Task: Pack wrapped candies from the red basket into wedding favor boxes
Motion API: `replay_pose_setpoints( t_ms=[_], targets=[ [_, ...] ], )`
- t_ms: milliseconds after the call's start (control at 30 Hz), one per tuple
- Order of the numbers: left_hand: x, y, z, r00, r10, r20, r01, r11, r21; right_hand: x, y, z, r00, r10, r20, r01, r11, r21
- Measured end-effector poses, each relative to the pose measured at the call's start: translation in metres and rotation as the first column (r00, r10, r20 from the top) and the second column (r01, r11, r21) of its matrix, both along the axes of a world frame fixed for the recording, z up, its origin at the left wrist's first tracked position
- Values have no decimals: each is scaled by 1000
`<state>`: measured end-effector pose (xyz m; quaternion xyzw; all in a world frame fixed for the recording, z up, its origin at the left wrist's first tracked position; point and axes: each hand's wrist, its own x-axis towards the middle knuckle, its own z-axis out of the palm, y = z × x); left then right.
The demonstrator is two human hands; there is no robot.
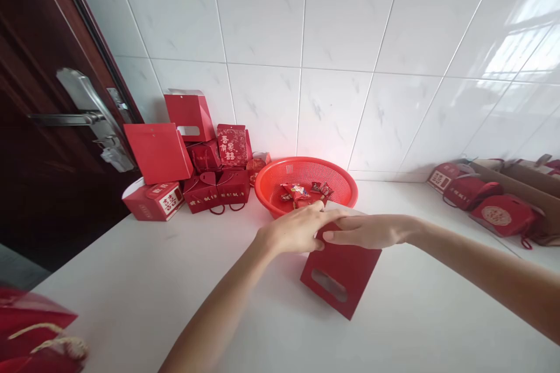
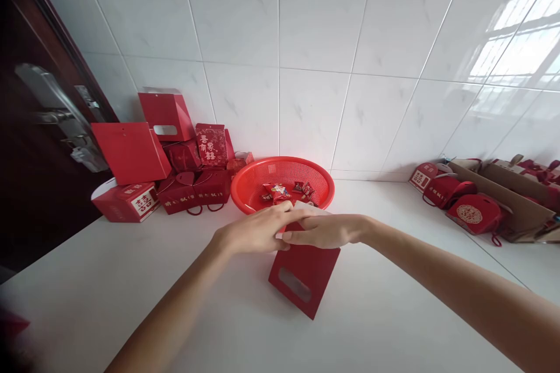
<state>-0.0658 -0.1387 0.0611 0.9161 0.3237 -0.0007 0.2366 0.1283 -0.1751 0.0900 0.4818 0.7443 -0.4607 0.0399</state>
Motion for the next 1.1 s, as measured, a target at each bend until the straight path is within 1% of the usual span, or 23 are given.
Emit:
replay_pose_setpoints(
  t_ms=[67,133,200,300,400,467,533,633,700,833,900,1000,1100],
  targets=[
    [1,-2,-1,1000,13,1,-13,1000,9,1,3,0,1000,6,16,-6,1000,-25],
    [1,-3,0,1000,26,3,-26,1000,-2,2,6,2,1000,-12,12,13,994,-105],
    [0,-5,1,999,38,-6,-38,999,-20,4,9,4,999,-41,-29,35,983,-179],
    [1,-7,3,999,38,-6,-38,999,-23,5,13,4,993,-64,-100,45,982,-183],
    [2,-8,3,1000,28,0,-28,1000,-1,6,18,3,993,-66,-102,46,982,-182],
    [3,-8,2,1000,22,-4,-22,1000,5,5,21,4,994,-35,-106,14,981,-192],
    [3,-9,3,1000,15,-15,-15,1000,10,3,24,4,995,28,-91,-46,977,-207],
    [3,-12,5,999,0,-33,0,1000,15,-3,28,2,993,114,41,-101,965,-241],
    [3,-14,6,999,-3,-41,4,1000,11,-9,29,-3,989,130,76,-110,969,-222],
    [3,-16,7,999,5,-50,-4,1000,25,-16,31,-12,988,145,-48,-150,978,-144],
    [2,-15,6,999,0,-52,1,1000,31,-16,30,-12,987,149,-59,-154,984,-92],
    [2,-13,4,999,-5,-50,6,1000,22,-14,28,-10,990,141,-17,-141,990,-15],
    [2,-11,3,999,-5,-41,5,1000,3,-12,28,-8,986,141,87,-139,990,-24]
  ],
)
